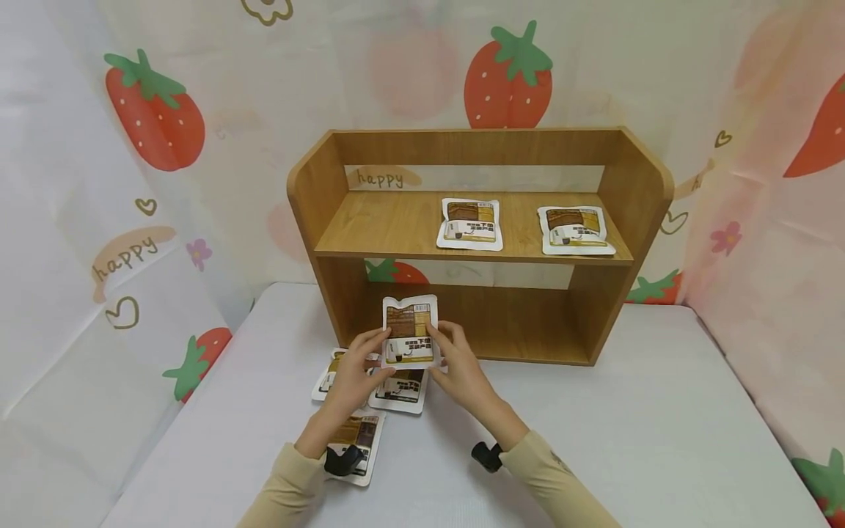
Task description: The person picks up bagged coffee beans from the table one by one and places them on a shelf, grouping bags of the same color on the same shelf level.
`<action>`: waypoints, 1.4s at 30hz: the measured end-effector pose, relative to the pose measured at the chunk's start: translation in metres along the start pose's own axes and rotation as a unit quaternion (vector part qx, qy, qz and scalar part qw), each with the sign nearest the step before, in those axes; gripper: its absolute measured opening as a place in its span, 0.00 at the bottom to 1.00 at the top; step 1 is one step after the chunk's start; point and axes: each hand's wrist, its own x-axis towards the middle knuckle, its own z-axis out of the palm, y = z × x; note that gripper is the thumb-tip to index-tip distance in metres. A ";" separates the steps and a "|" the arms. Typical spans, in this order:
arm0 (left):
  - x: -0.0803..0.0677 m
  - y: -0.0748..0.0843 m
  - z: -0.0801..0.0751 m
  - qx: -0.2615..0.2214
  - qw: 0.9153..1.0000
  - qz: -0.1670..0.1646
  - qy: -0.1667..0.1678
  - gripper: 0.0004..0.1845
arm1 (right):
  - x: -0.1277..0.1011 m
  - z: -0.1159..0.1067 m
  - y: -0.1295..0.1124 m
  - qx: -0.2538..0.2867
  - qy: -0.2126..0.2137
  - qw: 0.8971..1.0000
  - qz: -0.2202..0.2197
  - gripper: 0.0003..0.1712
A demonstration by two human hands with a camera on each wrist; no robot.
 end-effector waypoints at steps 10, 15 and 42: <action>0.002 0.005 -0.012 0.005 0.999 0.029 0.026 0.35 | 0.011 -0.003 -0.008 0.007 -0.004 1.000 -0.028 0.44; 0.007 0.011 -0.020 0.043 0.996 0.060 0.045 0.35 | 0.017 -0.006 -0.015 0.020 0.003 0.999 -0.041 0.44; 0.024 0.039 -0.048 0.033 0.982 0.134 0.128 0.29 | 0.048 -0.023 -0.049 -0.025 0.082 0.988 -0.129 0.35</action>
